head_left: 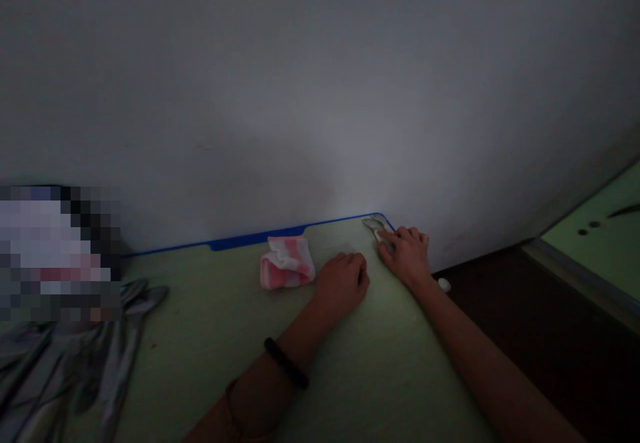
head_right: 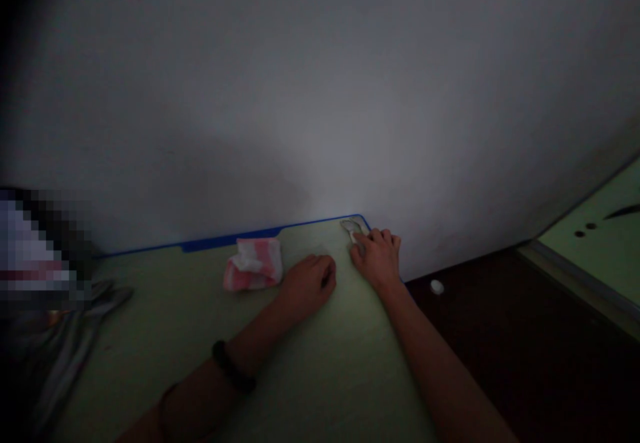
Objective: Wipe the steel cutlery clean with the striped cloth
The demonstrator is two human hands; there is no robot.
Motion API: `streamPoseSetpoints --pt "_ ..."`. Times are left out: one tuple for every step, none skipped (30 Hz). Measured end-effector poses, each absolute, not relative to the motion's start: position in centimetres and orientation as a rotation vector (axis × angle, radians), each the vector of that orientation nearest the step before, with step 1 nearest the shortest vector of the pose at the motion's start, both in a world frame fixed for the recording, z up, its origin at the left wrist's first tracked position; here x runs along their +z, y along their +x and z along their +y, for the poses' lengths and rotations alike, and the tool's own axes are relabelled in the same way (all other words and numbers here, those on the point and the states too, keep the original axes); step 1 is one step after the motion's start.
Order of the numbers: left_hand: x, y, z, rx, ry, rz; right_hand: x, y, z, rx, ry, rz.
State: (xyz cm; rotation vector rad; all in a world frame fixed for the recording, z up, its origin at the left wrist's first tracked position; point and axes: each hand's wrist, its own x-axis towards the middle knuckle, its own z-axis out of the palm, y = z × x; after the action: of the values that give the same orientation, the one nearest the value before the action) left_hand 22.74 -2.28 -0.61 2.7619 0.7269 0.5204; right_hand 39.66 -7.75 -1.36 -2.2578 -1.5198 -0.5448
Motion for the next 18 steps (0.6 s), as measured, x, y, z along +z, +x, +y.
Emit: streamPoseSetpoints --pt "-0.6 22.7 -2.3 0.518 2.762 0.728 -1.4 39.7 -7.7 -0.544 -2.259 -1.517" --pt "-0.6 22.7 -2.3 0.515 2.761 0.729 -1.5 39.8 -7.6 -0.542 -2.257 -1.514" --pt "-0.6 22.7 -2.3 0.512 2.761 0.729 -1.6 39.8 -7.6 -0.540 -2.253 -1.509" --pt "-0.5 22.7 -2.3 0.508 2.760 0.728 -1.7 39.9 -7.5 -0.538 -2.247 -1.506" --pt "-0.5 22.7 -2.3 0.505 2.761 0.726 -1.7 40.0 -7.5 -0.536 -2.240 -1.504" --pt "-0.5 22.7 -2.3 0.503 2.761 0.723 -1.8 40.1 -7.5 -0.534 -2.233 -1.503" --pt "-0.5 22.7 -2.3 0.502 2.761 0.720 -1.8 40.1 -7.4 -0.531 -2.226 -1.505" --pt "-0.5 22.7 -2.3 0.502 2.762 0.718 -1.9 40.2 -7.4 -0.527 -2.221 -1.508" --pt "-0.5 22.7 -2.3 0.504 2.762 0.716 -1.9 40.3 -7.4 -0.522 -2.217 -1.508" --pt "-0.5 22.7 -2.3 0.505 2.761 0.715 -2.0 40.4 -7.3 -0.517 -2.215 -1.505" --pt "-0.5 22.7 -2.3 0.508 2.761 0.714 -2.1 40.6 -7.3 -0.512 -2.214 -1.499" --pt "-0.6 22.7 -2.3 0.510 2.761 0.713 -2.1 40.7 -7.2 -0.507 -2.212 -1.492" --pt "-0.6 22.7 -2.3 0.513 2.760 0.712 -2.2 40.7 -7.1 -0.502 -2.209 -1.487" --pt "-0.7 22.7 -2.3 0.515 2.759 0.711 -2.2 40.8 -7.1 -0.496 -2.204 -1.482" --pt "-0.7 22.8 -2.2 0.517 2.757 0.710 -2.3 40.9 -7.1 -0.491 -2.196 -1.480" --pt "-0.8 22.8 -2.2 0.518 2.754 0.710 -2.3 40.9 -7.1 -0.483 -2.187 -1.481" --pt "-0.9 22.8 -2.1 0.519 2.751 0.711 -2.3 40.9 -7.1 -0.478 -2.178 -1.482" --pt "-0.9 22.8 -2.1 0.519 2.747 0.712 -2.2 40.9 -7.1 -0.475 -2.170 -1.484"
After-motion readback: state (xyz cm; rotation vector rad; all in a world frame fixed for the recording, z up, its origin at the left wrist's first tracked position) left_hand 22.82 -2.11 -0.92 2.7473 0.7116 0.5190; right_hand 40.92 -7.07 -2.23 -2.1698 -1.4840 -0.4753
